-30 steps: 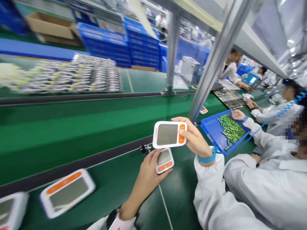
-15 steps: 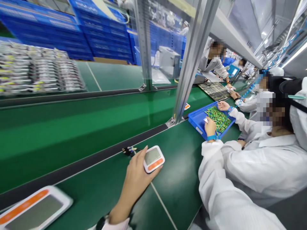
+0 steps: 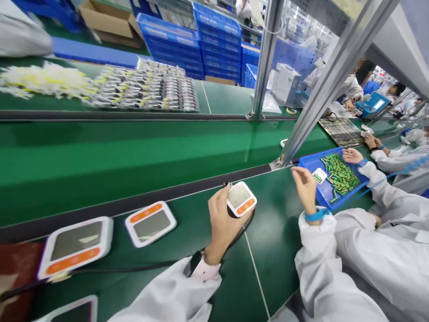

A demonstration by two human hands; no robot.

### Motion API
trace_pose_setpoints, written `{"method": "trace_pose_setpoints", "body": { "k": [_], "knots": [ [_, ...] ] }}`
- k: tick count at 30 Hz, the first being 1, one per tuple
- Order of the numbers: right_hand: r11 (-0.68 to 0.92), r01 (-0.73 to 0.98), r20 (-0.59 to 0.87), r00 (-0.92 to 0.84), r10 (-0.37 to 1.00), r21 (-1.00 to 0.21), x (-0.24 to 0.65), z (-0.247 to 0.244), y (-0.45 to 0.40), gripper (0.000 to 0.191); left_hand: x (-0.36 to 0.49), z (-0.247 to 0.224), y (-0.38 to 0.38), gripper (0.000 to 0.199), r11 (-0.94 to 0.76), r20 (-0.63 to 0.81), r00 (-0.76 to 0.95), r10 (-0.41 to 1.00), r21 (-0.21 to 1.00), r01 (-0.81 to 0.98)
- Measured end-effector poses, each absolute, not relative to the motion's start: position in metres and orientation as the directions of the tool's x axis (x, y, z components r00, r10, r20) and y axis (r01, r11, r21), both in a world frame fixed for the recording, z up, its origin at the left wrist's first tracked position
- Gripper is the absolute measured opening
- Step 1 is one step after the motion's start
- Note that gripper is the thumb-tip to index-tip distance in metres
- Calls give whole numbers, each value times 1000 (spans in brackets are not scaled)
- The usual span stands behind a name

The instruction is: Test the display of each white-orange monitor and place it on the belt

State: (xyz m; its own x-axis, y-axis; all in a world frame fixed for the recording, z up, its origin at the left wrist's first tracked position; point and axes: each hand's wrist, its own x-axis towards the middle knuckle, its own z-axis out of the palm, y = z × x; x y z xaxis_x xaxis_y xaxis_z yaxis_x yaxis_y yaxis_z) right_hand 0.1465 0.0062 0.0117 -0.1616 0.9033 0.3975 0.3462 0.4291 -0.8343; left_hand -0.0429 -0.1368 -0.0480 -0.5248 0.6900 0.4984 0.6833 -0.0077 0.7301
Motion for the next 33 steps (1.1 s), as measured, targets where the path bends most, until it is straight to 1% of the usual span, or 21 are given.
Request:
{"method": "trace_pose_setpoints", "body": {
  "k": [1,3,4,6,9,11,13,15,17,19,21,23,25,33],
  "knots": [
    [400,259,320,-299,899,-879,128,9,-12,25,-43,-47,-138,80,4,511,-548,662,729,684],
    [319,179,182,-531,828,-931,95,0,-44,29,-43,-46,-139,80,27,524,-584,619,730,683],
    [278,153,133,-604,786,-948,82,-6,-57,33,-44,-46,-140,81,42,524,-601,604,732,680],
    [186,103,73,-661,747,-977,61,-17,-74,44,-45,-46,-140,81,68,524,-633,570,737,673],
    [43,-9,39,-635,772,-999,44,-22,-77,53,-46,-48,-140,83,37,540,-652,532,754,656],
    [-16,-95,44,-597,801,-995,38,-13,-68,52,-46,-49,-139,89,-23,550,-639,537,767,641],
    [-51,-153,43,-552,833,-987,35,4,-57,51,-46,-51,-138,94,-92,539,-619,571,791,605],
    [-67,-180,37,-521,853,-981,34,25,-48,49,-46,-53,-136,85,-154,495,-589,639,832,533],
    [-65,-197,45,-510,859,-978,34,43,-43,49,-47,-56,-136,65,-171,410,-512,755,877,450],
    [-49,-220,71,-506,860,-974,37,56,-44,48,-48,-59,-135,47,-129,302,-398,866,905,405],
    [-27,-234,97,-501,860,-972,41,63,-47,49,-48,-63,-135,40,-73,207,-301,931,913,401],
    [2,-230,120,-499,858,-973,46,66,-50,49,-49,-65,-135,39,-27,146,-261,954,911,412],
    [17,-225,131,-505,853,-974,50,68,-52,48,-49,-66,-134,37,3,117,-253,960,902,431],
    [-8,-220,115,-542,833,-975,58,78,-55,47,-50,-67,-133,29,-8,153,-244,958,862,507]
  ]
}}
